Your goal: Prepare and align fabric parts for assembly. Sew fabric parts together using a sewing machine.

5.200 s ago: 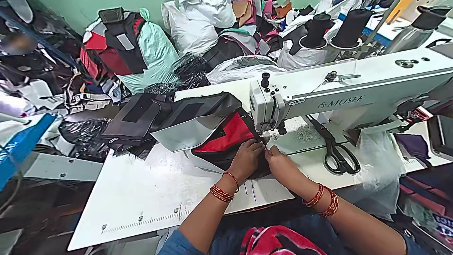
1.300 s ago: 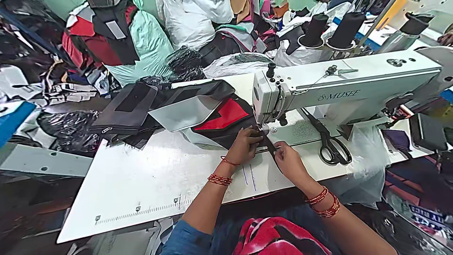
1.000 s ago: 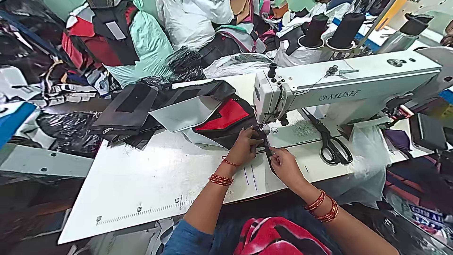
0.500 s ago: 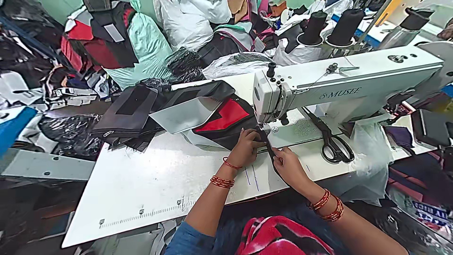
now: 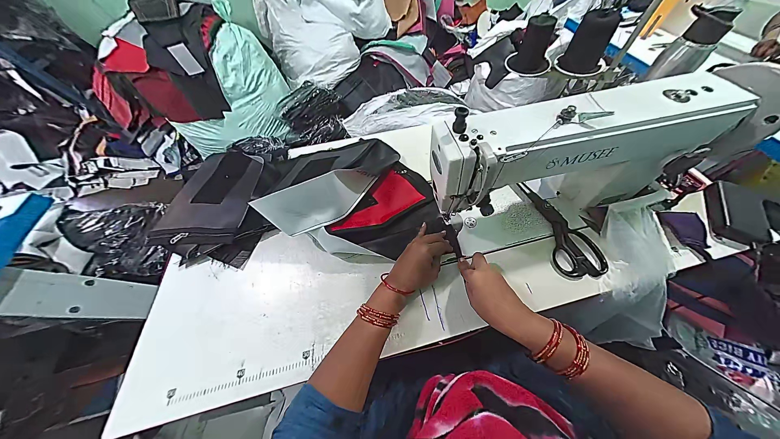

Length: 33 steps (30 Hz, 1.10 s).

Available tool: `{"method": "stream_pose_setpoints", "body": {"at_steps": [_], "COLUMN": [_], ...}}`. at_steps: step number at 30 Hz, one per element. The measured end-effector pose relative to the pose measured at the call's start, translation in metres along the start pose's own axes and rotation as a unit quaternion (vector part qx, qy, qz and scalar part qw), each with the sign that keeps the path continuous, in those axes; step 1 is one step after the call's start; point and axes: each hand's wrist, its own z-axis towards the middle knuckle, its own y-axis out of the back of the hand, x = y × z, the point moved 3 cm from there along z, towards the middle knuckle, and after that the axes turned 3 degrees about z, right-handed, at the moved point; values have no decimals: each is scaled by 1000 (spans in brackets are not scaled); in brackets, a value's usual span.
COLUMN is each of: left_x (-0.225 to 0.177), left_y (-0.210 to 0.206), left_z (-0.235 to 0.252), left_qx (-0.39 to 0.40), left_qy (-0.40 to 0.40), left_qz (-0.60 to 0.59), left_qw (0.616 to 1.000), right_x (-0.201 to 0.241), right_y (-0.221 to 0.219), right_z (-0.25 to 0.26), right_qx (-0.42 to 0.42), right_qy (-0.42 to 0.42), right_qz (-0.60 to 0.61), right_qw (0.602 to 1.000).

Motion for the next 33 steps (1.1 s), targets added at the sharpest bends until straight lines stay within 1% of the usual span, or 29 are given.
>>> {"method": "stream_pose_setpoints", "body": {"at_steps": [2,6,11,15,17,19,23,25,29,33], "left_x": [-4,-11,-14,-15,-12,-10,-3,2,13,20], "left_y": [0,-4,-1,2,2,3,8,10,11,10], "left_z": [1,1,2,6,9,13,24,28,33,38], "left_qx": [28,80,100,118,103,106,149,150,113,108], "left_qy": [9,-2,-9,17,20,32,69,73,49,52], "left_qz": [19,71,83,79,81,79,83,86,86,84], "left_qw": [999,994,991,990,991,991,983,982,989,989], "right_x": [0,-1,-3,-3,-3,-3,-3,-3,-5,-5], "right_y": [-1,-2,-1,2,5,7,11,13,19,24], "right_z": [-1,-1,0,4,9,15,26,32,42,49], "right_qx": [-6,-16,-17,-5,-4,-19,-49,-52,-48,-41], "right_qy": [1,12,15,19,19,29,49,54,66,65], "right_qz": [1,6,14,11,6,6,12,22,50,65], "right_qw": [1000,1000,1000,1000,1000,999,998,997,995,995]}}
